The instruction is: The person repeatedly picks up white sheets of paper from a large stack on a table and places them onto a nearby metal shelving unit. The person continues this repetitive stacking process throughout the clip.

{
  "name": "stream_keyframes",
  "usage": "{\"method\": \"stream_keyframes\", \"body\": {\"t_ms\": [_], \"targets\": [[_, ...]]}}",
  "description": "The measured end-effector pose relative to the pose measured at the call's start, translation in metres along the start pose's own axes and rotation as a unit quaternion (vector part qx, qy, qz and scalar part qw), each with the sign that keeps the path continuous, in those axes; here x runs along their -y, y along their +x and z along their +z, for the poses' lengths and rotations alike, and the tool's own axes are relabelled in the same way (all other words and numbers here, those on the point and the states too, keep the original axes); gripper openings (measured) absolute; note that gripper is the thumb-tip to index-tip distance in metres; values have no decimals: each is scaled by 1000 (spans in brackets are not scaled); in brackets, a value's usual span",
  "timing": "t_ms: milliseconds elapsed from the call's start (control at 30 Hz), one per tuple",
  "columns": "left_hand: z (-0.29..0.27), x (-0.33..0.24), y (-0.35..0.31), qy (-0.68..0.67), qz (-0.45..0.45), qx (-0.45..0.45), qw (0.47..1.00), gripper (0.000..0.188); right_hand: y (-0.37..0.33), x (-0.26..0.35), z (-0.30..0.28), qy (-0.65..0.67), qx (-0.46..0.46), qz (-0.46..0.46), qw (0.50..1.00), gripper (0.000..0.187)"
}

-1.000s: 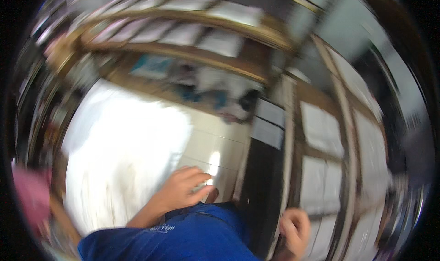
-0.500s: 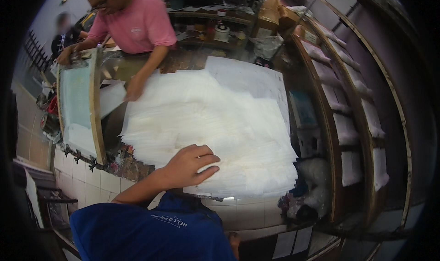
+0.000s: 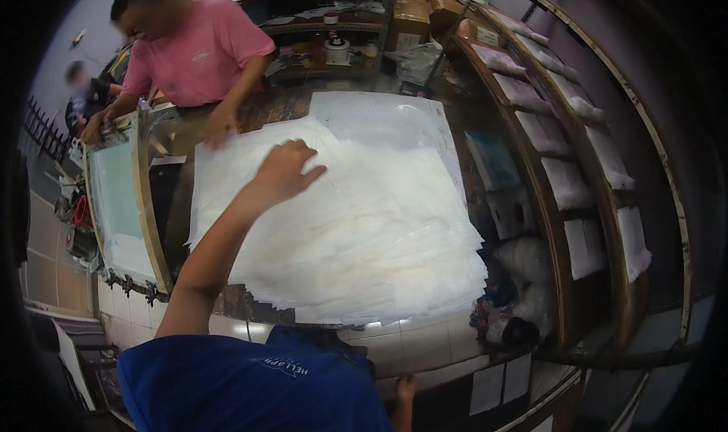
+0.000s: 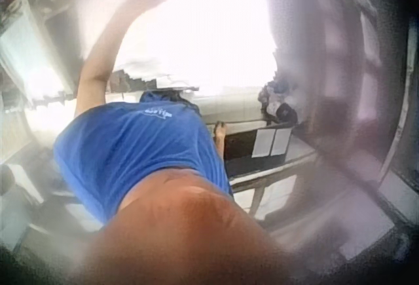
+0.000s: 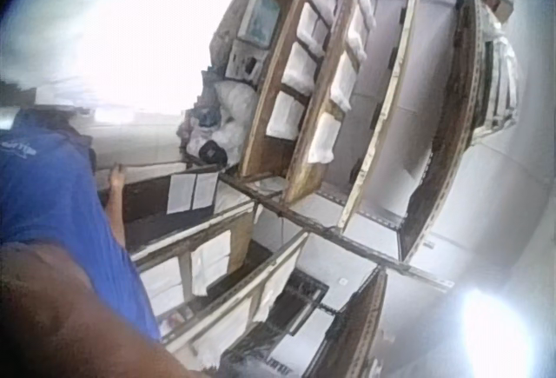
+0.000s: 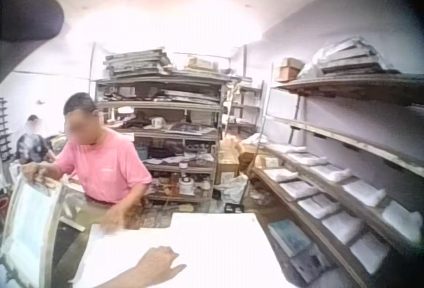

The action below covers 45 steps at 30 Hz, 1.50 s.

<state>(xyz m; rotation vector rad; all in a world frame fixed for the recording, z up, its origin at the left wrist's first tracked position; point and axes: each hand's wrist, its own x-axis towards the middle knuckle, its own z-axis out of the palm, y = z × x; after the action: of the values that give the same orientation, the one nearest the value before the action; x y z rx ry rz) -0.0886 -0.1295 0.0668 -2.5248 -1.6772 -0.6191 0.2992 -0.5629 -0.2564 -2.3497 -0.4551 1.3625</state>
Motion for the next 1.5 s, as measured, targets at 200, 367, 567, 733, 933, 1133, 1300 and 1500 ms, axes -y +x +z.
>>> {"method": "stream_keyframes", "body": {"t_ms": [200,367,567,733,933,1133,1300,1500], "targets": [[68,-22,19,93,19,292,952,36,-63,42,8,-118,-13,84,989,54],[52,-24,28,29,71,247,966,19,-27,-24,16,-28,-42,59,997,57],[-20,-116,10,-164,149,-56,974,25,-77,138,-38,295,-221,-249,896,20],[-22,-208,-37,-314,257,-46,913,23,-210,326,-113,155,-26,-499,852,49],[-17,-295,-71,-450,420,-17,788,24,-277,328,-160,-59,-163,-444,879,31],[-83,-337,-121,-572,513,-82,635,26,-346,290,-212,-192,-301,-367,859,22],[-82,-350,-147,-693,480,-270,465,37,-556,203,-237,-229,-525,-184,799,33],[-63,-361,-217,-693,434,-42,574,23,-807,35,-155,-93,-722,141,671,59]]}}
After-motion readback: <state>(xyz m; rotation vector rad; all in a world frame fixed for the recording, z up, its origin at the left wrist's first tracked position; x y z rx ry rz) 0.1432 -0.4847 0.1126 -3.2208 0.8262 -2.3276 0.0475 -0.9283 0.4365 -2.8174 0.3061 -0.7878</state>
